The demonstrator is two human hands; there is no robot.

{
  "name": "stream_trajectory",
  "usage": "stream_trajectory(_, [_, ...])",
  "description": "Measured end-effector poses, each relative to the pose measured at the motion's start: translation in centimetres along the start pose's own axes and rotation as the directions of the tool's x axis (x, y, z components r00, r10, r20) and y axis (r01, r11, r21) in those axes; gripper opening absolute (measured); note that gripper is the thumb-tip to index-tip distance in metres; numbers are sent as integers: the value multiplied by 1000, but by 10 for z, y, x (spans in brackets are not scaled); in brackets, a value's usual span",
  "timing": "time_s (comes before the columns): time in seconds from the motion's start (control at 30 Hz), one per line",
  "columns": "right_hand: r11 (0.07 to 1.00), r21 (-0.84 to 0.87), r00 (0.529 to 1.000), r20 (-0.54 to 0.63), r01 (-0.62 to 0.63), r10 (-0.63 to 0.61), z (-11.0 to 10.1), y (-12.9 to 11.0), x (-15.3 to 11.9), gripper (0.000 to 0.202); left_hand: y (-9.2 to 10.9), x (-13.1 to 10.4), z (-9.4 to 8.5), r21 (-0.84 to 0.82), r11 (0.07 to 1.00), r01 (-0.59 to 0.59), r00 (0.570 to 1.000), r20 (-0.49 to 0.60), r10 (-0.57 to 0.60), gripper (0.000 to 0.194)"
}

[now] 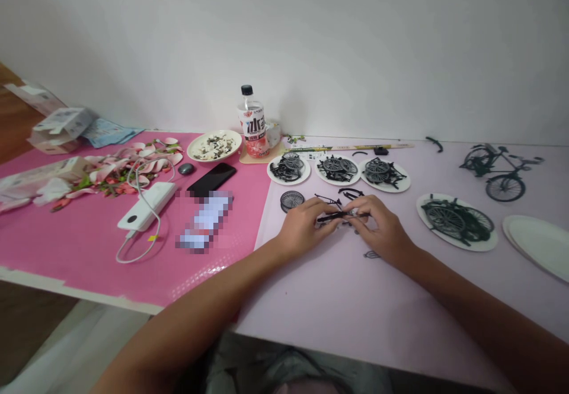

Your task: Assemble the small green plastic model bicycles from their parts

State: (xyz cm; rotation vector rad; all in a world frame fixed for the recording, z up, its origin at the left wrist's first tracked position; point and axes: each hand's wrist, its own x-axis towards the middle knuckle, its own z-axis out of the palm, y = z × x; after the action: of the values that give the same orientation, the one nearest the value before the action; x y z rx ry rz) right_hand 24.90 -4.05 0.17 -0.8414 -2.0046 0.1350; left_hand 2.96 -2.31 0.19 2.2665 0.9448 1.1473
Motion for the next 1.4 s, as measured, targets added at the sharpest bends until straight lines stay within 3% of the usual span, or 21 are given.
stream_trajectory(0.43, [1000, -20, 1000, 7, 7, -6, 2, 0, 1, 21, 0, 1, 0, -12, 998, 56, 998, -7, -57, 18])
stream_trajectory(0.7, [998, -45, 999, 2, -48, 48, -1, -3, 0, 17, 4, 1, -1, -45, 983, 180, 984, -1, -181, 23])
stream_trajectory(0.8, [996, -27, 997, 11, -80, 80, -4, -4, 0, 6, 6, 2, -2, -68, 973, 219, 976, 8, -219, 24])
stream_trajectory(0.97, [999, -11, 998, -46, -47, 46, -7, -2, 1, 26, 7, 1, -3, -84, 970, 226, 974, 10, -226, 25])
stream_trajectory(1.2, [998, -47, 991, -127, -51, 44, -6, -3, 3, 9, 5, 0, -1, -108, 965, 238, 971, 8, -238, 25])
stream_trajectory(1.4, [997, -30, 978, -196, -76, 69, -5, -5, 2, 9, 5, 1, -1, -146, 959, 241, 970, 0, -244, 25])
